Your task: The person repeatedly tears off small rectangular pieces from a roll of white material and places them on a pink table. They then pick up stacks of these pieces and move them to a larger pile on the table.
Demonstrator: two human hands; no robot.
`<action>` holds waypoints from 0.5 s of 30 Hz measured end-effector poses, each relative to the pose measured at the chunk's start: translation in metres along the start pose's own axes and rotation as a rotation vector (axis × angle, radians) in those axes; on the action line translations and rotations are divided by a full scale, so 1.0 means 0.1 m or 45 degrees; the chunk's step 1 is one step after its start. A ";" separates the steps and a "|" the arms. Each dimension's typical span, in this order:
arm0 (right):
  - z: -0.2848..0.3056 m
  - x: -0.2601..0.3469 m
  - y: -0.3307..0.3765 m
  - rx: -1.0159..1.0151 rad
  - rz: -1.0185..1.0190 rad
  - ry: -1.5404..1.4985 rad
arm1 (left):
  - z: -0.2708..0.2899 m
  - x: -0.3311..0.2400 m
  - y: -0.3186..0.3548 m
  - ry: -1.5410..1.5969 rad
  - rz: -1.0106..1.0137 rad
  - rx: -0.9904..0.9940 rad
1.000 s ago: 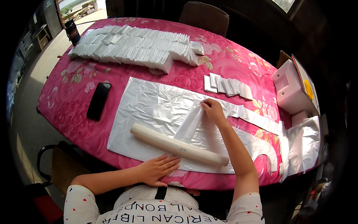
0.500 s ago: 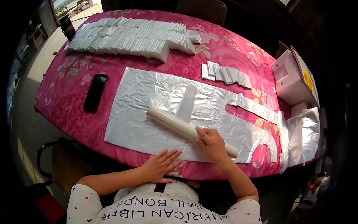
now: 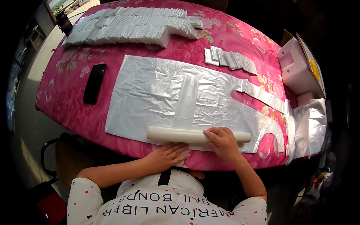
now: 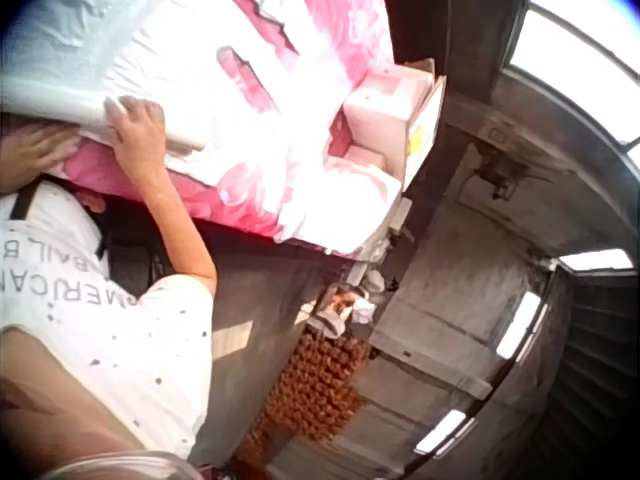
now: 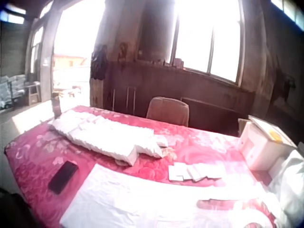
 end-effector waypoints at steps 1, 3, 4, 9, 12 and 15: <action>-0.07 0.05 -0.02 0.001 0.035 0.032 | -0.02 -0.03 0.01 -0.008 -0.003 0.020; -0.14 0.12 -0.11 -0.001 0.102 0.102 | -0.01 -0.08 0.00 -0.027 -0.016 0.053; -0.13 0.13 -0.19 -0.036 0.125 0.123 | -0.08 -0.09 0.03 -0.011 -0.016 0.075; -0.08 -0.16 -0.72 -0.146 0.159 0.149 | -0.08 -0.10 0.03 -0.082 -0.027 0.081; 0.01 -0.36 -1.09 -0.294 0.206 0.214 | -0.06 -0.09 0.03 -0.069 -0.022 0.063; 0.11 -0.53 -1.41 -0.366 0.183 0.228 | -0.05 -0.10 0.03 -0.080 -0.056 0.052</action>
Point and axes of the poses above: each hand's wrist, its own y-axis away from the middle knuckle, its own z-axis out of the back of the hand, x = y × z, the point moved 8 cm from there along -y, towards the middle knuckle, and after that the axes turned 14 degrees about -y, right-handed, at the moved point
